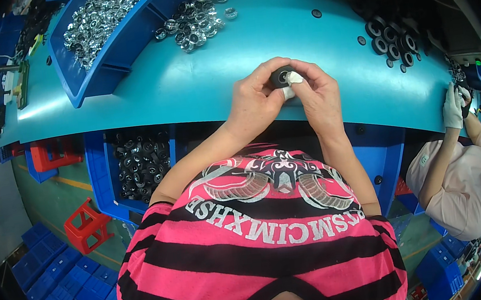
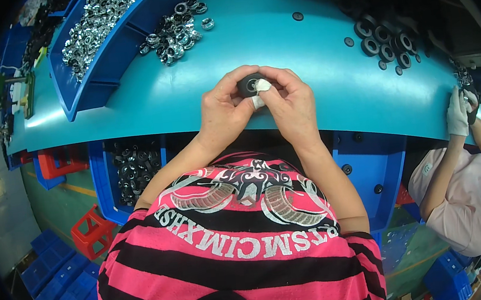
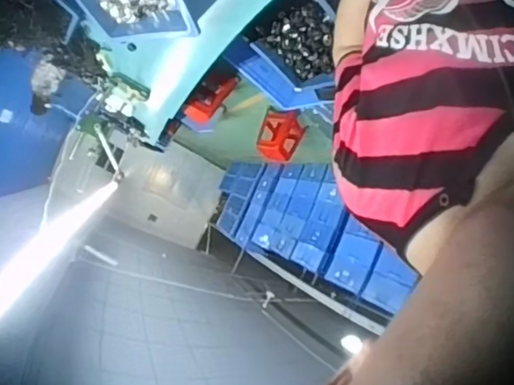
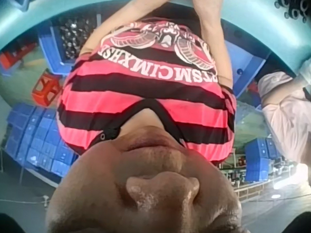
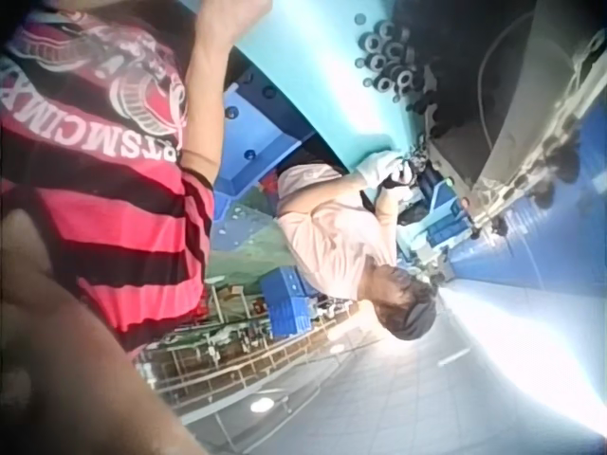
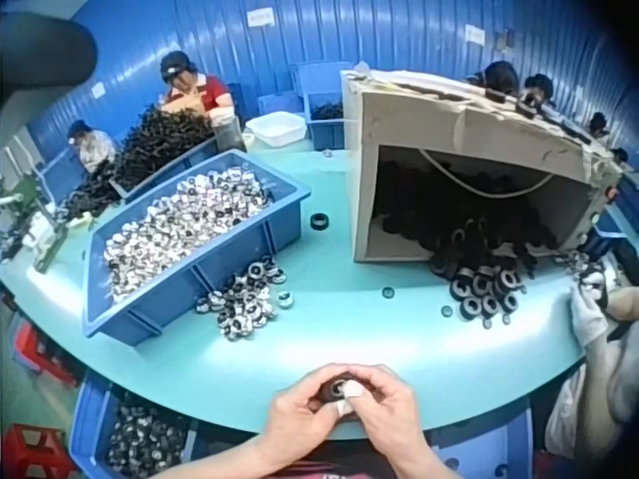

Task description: Assembling small black and white mechanical components at a factory workbench.

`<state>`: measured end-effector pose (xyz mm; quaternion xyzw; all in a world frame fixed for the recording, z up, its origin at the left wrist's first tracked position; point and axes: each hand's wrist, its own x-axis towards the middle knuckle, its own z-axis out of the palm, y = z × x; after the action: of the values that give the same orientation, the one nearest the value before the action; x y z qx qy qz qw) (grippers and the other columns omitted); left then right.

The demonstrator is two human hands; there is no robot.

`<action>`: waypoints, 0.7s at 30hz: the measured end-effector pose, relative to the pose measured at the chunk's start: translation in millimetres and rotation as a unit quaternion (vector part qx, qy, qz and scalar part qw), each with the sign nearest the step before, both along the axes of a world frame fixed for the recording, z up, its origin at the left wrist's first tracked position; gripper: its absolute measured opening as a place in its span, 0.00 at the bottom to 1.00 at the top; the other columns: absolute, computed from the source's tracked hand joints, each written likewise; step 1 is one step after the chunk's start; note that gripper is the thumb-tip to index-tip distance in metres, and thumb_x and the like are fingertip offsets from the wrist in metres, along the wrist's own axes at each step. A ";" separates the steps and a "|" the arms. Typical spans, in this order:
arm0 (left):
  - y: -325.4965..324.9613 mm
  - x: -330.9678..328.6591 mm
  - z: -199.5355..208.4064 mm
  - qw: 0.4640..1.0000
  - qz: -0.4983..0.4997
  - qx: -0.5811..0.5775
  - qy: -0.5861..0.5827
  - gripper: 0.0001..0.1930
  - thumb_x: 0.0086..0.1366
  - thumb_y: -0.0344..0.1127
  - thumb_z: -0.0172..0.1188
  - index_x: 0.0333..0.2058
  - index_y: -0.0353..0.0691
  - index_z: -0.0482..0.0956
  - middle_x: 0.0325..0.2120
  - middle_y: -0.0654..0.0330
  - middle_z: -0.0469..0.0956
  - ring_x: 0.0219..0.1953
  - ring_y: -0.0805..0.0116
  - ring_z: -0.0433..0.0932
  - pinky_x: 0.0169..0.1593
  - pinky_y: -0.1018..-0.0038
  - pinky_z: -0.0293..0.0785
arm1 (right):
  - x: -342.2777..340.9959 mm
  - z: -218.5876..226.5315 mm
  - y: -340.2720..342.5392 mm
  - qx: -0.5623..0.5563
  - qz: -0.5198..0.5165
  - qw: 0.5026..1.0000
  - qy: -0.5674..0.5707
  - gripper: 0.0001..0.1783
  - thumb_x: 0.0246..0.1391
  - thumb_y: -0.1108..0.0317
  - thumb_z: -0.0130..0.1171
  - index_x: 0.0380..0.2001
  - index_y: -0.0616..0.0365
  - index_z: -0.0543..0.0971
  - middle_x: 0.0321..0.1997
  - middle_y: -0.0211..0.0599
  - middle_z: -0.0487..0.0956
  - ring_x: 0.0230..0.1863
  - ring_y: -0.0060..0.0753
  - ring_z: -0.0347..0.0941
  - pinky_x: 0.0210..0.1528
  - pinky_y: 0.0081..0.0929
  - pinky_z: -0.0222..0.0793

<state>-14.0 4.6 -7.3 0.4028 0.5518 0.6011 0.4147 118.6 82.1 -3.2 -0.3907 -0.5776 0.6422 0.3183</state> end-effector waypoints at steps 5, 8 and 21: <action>1.8 -4.9 6.4 0.993 0.003 -0.015 -0.119 0.27 0.62 0.20 0.66 0.59 0.35 0.70 0.46 0.54 0.82 0.48 0.66 0.83 0.52 0.72 0.82 | 8.8 10.4 7.2 -0.144 0.044 0.984 0.097 0.22 0.59 0.77 0.54 0.57 0.66 0.78 0.49 0.38 0.81 0.49 0.26 0.77 0.53 0.24 0.74; 1.0 -4.7 3.4 0.995 -0.004 -0.009 -0.097 0.27 0.62 0.21 0.67 0.59 0.35 0.70 0.46 0.54 0.82 0.49 0.66 0.82 0.53 0.72 0.82 | 10.3 10.7 8.0 -0.131 0.049 0.987 0.081 0.23 0.59 0.77 0.53 0.58 0.67 0.78 0.49 0.38 0.81 0.49 0.26 0.77 0.53 0.25 0.74; 1.9 -12.0 10.1 0.978 0.064 0.043 0.192 0.24 0.53 0.22 0.73 0.49 0.36 0.76 0.41 0.59 0.78 0.42 0.70 0.81 0.44 0.74 0.82 | 10.6 24.8 2.2 0.074 0.085 0.994 0.012 0.24 0.53 0.74 0.66 0.55 0.65 0.79 0.48 0.36 0.80 0.48 0.27 0.78 0.51 0.25 0.76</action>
<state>-26.0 6.5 2.8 0.4922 0.6192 0.5610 0.2442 129.2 84.3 21.6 -0.3077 -0.6508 0.6273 0.2972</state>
